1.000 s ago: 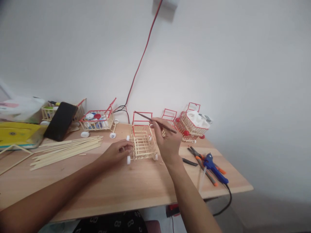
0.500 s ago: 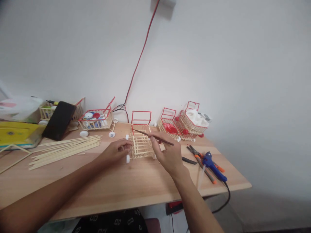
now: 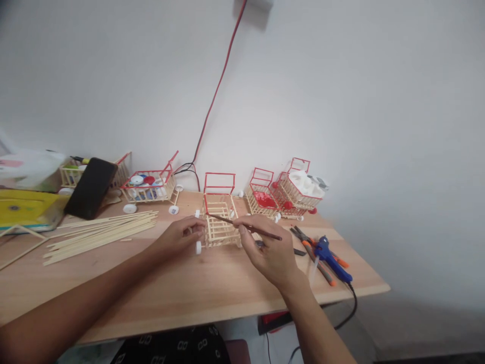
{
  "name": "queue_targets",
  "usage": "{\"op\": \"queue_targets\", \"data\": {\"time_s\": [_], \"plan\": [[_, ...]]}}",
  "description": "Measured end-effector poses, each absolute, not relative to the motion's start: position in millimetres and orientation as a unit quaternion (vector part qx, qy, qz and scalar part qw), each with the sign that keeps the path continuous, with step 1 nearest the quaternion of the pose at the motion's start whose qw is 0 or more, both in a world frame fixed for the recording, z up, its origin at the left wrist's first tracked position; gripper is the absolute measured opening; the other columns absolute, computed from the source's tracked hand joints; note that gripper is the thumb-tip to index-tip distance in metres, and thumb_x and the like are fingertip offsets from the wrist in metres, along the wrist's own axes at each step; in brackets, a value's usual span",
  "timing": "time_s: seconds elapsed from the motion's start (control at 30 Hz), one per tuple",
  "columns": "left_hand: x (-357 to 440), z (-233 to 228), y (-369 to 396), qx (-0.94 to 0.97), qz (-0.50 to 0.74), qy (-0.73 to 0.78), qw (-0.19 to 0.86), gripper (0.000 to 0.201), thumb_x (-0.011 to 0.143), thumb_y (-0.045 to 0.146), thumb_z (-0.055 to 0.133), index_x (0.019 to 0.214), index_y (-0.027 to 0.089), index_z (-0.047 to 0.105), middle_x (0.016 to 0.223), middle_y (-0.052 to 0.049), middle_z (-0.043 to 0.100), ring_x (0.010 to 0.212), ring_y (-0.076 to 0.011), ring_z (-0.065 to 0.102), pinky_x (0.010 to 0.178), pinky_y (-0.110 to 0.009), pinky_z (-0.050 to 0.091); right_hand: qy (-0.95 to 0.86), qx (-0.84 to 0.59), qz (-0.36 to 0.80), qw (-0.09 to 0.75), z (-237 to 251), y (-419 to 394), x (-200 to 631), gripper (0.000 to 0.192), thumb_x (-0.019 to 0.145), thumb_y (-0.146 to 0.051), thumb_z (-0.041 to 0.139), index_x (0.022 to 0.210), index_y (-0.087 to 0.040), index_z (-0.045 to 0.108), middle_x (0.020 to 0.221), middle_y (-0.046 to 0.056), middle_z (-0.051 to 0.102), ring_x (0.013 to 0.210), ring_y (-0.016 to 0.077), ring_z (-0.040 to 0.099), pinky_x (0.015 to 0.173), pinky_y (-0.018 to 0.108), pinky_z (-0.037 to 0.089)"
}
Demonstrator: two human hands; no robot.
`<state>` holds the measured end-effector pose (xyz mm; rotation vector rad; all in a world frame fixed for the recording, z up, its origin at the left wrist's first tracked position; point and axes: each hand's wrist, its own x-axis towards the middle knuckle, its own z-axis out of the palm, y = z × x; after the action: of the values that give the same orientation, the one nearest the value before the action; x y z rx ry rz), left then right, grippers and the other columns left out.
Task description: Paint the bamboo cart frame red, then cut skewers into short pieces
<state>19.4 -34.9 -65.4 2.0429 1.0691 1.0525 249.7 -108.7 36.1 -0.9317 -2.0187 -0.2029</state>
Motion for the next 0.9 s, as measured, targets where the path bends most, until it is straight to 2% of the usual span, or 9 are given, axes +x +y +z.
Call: {"op": "queue_targets", "data": {"time_s": [0.27,0.4,0.53,0.9], "plan": [[20,-64,-36,0.766,0.398,0.404,0.302,0.025,0.082,0.029,0.054,0.100,0.016,0.066,0.087,-0.005,0.064,0.074,-0.0157,0.055,0.068,-0.026,0.043,-0.820,-0.383,-0.084,0.418,40,-120,259,0.016,0.084,-0.015,0.058,0.094,-0.023,0.068,0.086,0.002,0.072,0.080,0.0164,0.068,0.072,0.028,0.055],[20,-66,-35,0.770,0.398,0.402,0.294,0.024,0.081,0.027,0.055,0.100,0.017,0.066,0.086,-0.004,0.064,0.074,-0.0155,0.055,0.068,-0.026,0.043,-0.808,-0.391,-0.078,0.434,43,-119,255,0.016,0.085,-0.016,0.057,0.094,-0.023,0.068,0.085,0.002,0.072,0.077,0.0162,0.068,0.069,0.027,0.055],[19,-66,-35,0.771,0.397,0.404,0.291,0.024,0.082,0.027,0.054,0.099,0.017,0.066,0.086,-0.004,0.064,0.074,-0.0153,0.055,0.068,-0.025,0.042,-0.803,-0.385,-0.087,0.447,42,-114,248,0.018,0.084,-0.014,0.058,0.096,-0.022,0.068,0.088,0.002,0.073,0.081,0.0160,0.069,0.074,0.027,0.055],[21,-63,-37,0.764,0.402,0.406,0.300,0.024,0.080,0.028,0.055,0.099,0.017,0.066,0.084,-0.003,0.064,0.072,-0.0152,0.055,0.067,-0.026,0.043,-0.821,-0.390,-0.054,0.414,43,-129,263,0.015,0.083,-0.016,0.058,0.092,-0.023,0.067,0.084,0.002,0.071,0.080,0.0171,0.068,0.070,0.027,0.054]]}}
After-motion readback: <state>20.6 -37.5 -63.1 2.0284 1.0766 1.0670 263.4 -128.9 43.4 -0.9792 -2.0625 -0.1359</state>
